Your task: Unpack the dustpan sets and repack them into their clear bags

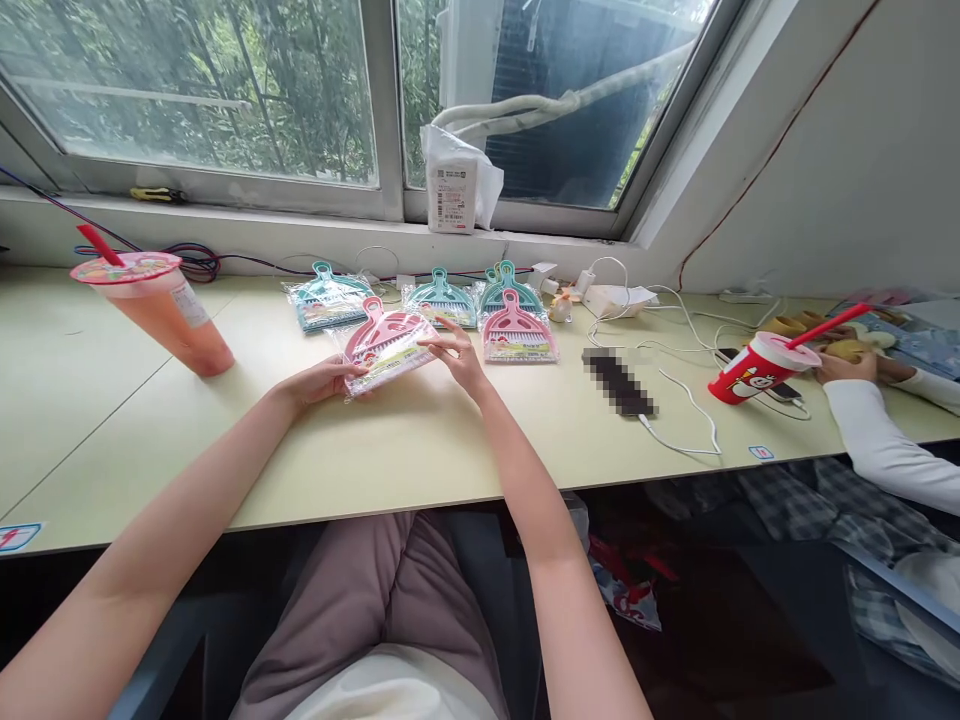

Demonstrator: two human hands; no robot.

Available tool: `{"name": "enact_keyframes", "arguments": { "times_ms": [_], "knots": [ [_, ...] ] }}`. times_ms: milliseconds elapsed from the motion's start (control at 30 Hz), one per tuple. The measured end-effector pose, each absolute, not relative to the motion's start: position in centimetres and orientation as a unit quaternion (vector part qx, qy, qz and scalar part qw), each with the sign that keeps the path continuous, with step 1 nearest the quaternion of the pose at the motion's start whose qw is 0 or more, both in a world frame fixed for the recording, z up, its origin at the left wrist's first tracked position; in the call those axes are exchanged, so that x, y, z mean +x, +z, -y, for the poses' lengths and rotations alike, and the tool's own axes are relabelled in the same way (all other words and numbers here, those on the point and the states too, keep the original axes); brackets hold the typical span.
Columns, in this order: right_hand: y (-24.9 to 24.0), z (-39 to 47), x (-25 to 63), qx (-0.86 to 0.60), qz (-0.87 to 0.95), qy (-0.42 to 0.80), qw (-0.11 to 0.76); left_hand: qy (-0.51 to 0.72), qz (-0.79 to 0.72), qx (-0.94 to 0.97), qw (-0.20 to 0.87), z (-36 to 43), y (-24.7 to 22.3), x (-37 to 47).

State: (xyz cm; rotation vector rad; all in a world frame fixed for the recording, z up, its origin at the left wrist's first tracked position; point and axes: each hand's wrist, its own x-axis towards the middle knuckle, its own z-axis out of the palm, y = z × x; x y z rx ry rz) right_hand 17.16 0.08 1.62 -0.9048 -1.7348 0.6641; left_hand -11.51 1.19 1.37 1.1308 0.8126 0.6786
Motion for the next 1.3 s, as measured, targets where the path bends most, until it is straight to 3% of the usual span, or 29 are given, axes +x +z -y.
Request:
{"name": "enact_keyframes", "arguments": {
  "times_ms": [400, 767, 933, 1133, 1300],
  "knots": [
    [0.8, -1.0, 17.2, -0.395, 0.732, 0.223, 0.508, 0.282, -0.39, 0.541, 0.69, -2.0, 0.7, -11.2],
    [0.6, -0.2, 16.5, -0.426, 0.55, 0.474, 0.54, 0.316, -0.341, 0.562, 0.684, -1.3, 0.6, -10.8],
    [0.6, -0.1, 17.2, -0.427, 0.499, 0.591, 0.469, 0.307, -0.364, 0.557, 0.681, -1.1, 0.6, -10.3],
    [0.8, -0.3, 17.1, -0.432, 0.448, 0.568, 0.539, 0.438, -0.31, 0.523, 0.662, -0.3, 0.8, -8.3],
    [0.4, -0.3, 16.5, -0.442, 0.422, 0.538, 0.58, 0.477, -0.331, 0.579, 0.572, -0.1, 0.3, -7.6]
  ]
}}
